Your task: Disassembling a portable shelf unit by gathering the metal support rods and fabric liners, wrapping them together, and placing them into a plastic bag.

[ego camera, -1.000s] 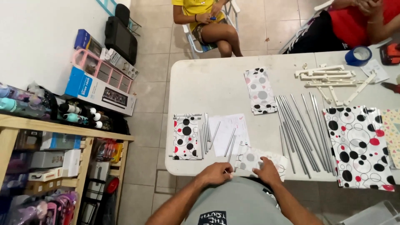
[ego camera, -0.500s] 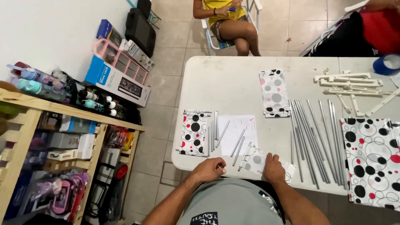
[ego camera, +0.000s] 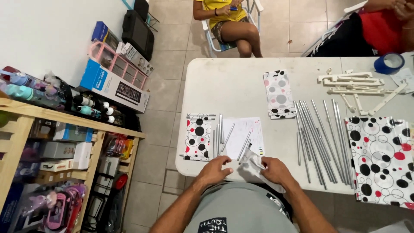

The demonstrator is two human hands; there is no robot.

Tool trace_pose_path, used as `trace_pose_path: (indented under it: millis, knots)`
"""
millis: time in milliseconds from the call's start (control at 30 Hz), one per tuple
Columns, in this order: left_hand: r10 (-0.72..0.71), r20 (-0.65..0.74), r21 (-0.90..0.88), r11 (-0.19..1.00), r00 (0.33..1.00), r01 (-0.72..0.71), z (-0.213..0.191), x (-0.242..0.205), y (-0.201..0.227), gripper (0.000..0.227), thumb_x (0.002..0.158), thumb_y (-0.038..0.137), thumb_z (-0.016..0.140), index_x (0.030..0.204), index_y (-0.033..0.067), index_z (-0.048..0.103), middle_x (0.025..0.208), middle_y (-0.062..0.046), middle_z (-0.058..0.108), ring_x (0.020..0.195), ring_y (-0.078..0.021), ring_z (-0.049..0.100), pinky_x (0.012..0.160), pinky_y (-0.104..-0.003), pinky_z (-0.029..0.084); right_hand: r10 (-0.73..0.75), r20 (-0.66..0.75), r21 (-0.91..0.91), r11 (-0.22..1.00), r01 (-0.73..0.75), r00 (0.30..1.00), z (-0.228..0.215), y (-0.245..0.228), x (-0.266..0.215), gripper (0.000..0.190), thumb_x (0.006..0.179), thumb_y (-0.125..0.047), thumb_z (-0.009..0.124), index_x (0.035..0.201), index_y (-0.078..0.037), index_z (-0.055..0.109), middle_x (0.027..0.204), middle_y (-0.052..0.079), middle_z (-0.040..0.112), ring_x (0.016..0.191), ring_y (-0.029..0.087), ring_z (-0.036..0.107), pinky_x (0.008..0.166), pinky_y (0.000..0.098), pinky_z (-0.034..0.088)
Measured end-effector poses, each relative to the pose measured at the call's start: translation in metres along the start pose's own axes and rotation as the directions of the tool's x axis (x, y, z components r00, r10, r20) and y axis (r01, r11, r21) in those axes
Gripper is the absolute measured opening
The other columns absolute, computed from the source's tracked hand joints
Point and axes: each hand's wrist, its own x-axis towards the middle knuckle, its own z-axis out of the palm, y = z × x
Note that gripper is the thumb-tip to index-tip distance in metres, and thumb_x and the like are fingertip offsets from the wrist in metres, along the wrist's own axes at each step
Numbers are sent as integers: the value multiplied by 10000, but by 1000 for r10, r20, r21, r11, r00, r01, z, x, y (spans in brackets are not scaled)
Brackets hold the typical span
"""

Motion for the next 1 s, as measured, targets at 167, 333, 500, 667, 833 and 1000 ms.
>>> trace_pose_path:
  millis: [167, 333, 500, 667, 833, 1000]
  knots:
    - [164, -12, -82, 983, 986, -164, 14, 22, 17, 635, 932, 385, 689, 1456, 97, 476, 1386, -181, 548, 1353, -411, 507, 1137, -546, 409, -203, -70, 208, 955, 213, 977, -19, -47, -32, 177, 768, -134, 753, 933, -94, 702, 873, 183, 738, 771, 344, 711, 716, 465, 547]
    - [290, -24, -70, 954, 957, -291, 6, 15, 43, 205, 968, 199, 631, 1156, 125, 667, 955, -139, 730, 1014, -385, 700, 907, -499, 549, -184, -128, 237, 949, 210, 975, -49, -79, -64, 574, 732, -225, 879, 1244, -87, 660, 1042, 263, 724, 801, 398, 707, 727, 508, 518]
    - [400, 36, 319, 864, 916, -390, 9, 13, 53, 267, 920, 154, 641, 1183, 113, 660, 908, -144, 717, 900, -382, 726, 793, -500, 579, -355, -442, 199, 857, 476, 824, -42, -82, -67, 224, 873, -215, 783, 1080, -132, 774, 855, 116, 761, 590, 243, 669, 566, 373, 536]
    - [465, -28, 346, 835, 885, -428, -1, 0, 46, 270, 938, 189, 600, 1205, 155, 581, 887, -146, 704, 852, -424, 719, 759, -570, 572, -426, -515, 280, 736, 616, 744, -60, -99, -77, 149, 864, -181, 796, 986, -100, 823, 702, 105, 704, 552, 209, 605, 549, 366, 530]
    - [462, -35, 413, 814, 886, -408, -5, -2, 21, 119, 990, 265, 519, 1027, 166, 574, 783, -111, 663, 783, -399, 710, 697, -547, 568, -399, -512, 431, 647, 629, 761, -60, -81, -64, 119, 901, -108, 740, 950, -93, 848, 687, 85, 690, 576, 150, 536, 562, 326, 500]
    - [296, 13, 497, 827, 955, -263, -10, -2, 7, 134, 958, 249, 557, 987, 124, 596, 779, -133, 683, 772, -414, 715, 680, -546, 563, -269, -349, 539, 726, 427, 898, -68, -87, -70, 261, 838, -105, 773, 1091, -40, 787, 729, 147, 725, 614, 198, 590, 608, 379, 513]
